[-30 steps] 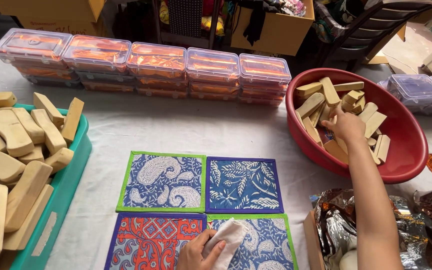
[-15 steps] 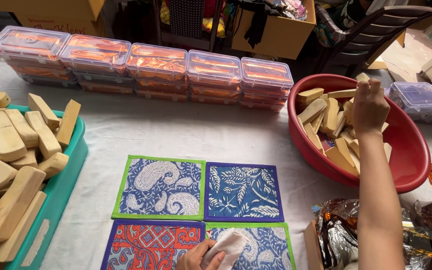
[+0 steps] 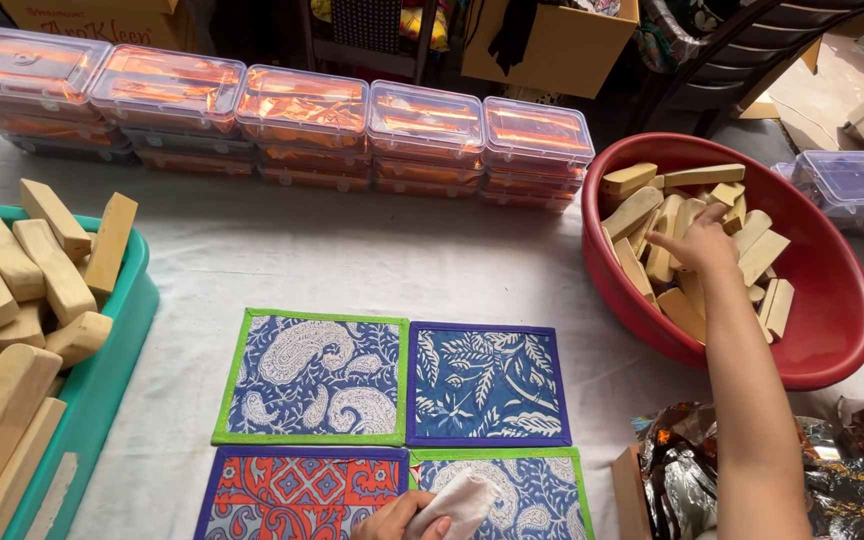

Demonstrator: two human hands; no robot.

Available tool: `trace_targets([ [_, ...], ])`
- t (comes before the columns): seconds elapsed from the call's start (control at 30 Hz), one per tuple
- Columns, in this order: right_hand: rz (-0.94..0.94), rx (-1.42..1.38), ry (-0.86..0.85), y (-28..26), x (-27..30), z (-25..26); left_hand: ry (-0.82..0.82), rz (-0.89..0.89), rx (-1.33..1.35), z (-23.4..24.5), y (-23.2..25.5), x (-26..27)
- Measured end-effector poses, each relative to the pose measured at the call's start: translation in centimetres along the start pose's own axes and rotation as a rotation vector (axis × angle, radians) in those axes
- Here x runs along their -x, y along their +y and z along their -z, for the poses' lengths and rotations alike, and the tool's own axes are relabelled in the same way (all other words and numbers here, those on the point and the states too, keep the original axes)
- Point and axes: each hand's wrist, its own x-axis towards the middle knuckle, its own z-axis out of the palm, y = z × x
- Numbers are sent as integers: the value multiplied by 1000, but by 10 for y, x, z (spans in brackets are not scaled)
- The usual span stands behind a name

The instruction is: The person places wooden blocks into a clear plastic container and wipes the container with a white cloth. They then take wooden blocks from a red bowl, wipe them with the cloth, and wrap them in shiny foil paper.

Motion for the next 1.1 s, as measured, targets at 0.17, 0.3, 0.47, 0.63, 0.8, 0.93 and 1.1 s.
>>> trace_targets([
  [0.17,90,107,50,14,-41,-40,-24,17,30,16,18,-2],
  [0.3,157,42,189,-11,18,-3,-3,9,64,38,51,-1],
  [0.47,293,65,484,-42,96,49,48,-24,86,51,78,6],
  [0.63,610,-173,443,-102,213,97,145,-66,100,68,108,21],
  [0.8,1016,-116,-125,-153,334,73,218,-275,252,74,107,23],
  [0.93,1242,-280,-291,-173,414,33,336,-326,537,95,101,24],
  [1.1,1077,-43,-588,-182,455,6,676,-337,642,111,94,14],
])
